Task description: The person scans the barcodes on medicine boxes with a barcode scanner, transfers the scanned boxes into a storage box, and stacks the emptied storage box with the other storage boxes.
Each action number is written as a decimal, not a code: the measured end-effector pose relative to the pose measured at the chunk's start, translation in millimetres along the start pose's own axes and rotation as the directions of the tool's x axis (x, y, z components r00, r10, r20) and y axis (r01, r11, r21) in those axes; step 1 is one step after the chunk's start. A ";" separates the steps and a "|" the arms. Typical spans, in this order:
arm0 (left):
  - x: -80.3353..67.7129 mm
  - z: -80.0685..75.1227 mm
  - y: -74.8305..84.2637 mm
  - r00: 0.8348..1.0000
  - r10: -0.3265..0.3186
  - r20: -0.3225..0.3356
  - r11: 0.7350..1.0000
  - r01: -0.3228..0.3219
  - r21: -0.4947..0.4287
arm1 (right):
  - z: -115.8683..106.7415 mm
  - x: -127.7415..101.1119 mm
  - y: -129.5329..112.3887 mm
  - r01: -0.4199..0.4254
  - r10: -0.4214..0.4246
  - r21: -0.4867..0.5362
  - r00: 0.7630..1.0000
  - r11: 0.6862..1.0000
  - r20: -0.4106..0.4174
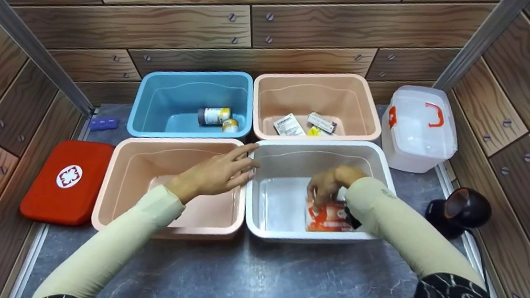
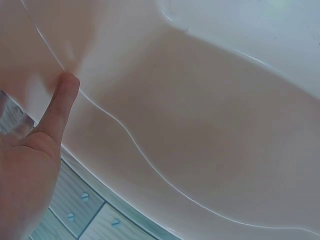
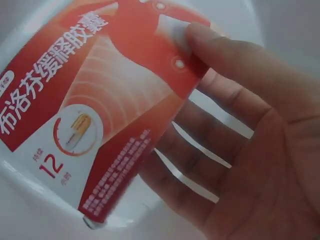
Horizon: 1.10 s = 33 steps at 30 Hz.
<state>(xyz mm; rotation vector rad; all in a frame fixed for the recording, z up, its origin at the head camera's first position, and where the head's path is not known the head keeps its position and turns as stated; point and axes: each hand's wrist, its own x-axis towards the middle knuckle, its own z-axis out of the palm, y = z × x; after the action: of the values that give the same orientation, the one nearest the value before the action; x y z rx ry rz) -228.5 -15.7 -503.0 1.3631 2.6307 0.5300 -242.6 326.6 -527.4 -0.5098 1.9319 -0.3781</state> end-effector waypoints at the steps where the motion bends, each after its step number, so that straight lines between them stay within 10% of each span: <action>1: 0.1 0.0 0.2 1.000 0.000 -0.001 1.000 0.000 -0.001 | -2.8 -4.6 -1.2 0.025 -0.025 -0.005 0.999 1.000 -0.038; 5: 0.5 0.2 0.6 1.000 -0.003 -0.002 1.000 0.003 -0.009 | -10.4 -25.7 -7.5 0.189 -0.198 -0.060 0.953 0.980 -0.230; 10: 1.0 -0.2 1.3 1.000 -0.004 0.001 1.000 0.004 -0.011 | -9.6 -54.7 -17.9 0.289 -0.351 -0.205 0.830 0.935 -0.434; 23: 0.7 -0.5 1.7 1.000 -0.001 -0.006 1.000 0.001 -0.012 | 10.4 -108.0 -28.9 0.268 -0.381 -0.273 0.603 0.924 -0.701; 33: -0.6 0.6 1.7 1.000 -0.022 0.007 1.000 0.022 -0.020 | 18.1 -118.7 -22.9 0.333 -0.355 -0.202 0.501 0.921 -0.790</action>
<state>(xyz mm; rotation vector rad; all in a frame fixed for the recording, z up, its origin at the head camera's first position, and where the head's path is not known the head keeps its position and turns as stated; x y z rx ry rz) -226.7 -15.1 -502.9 1.3264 2.6245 0.5470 -179.7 367.0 -430.7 -0.8481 2.7403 -1.0028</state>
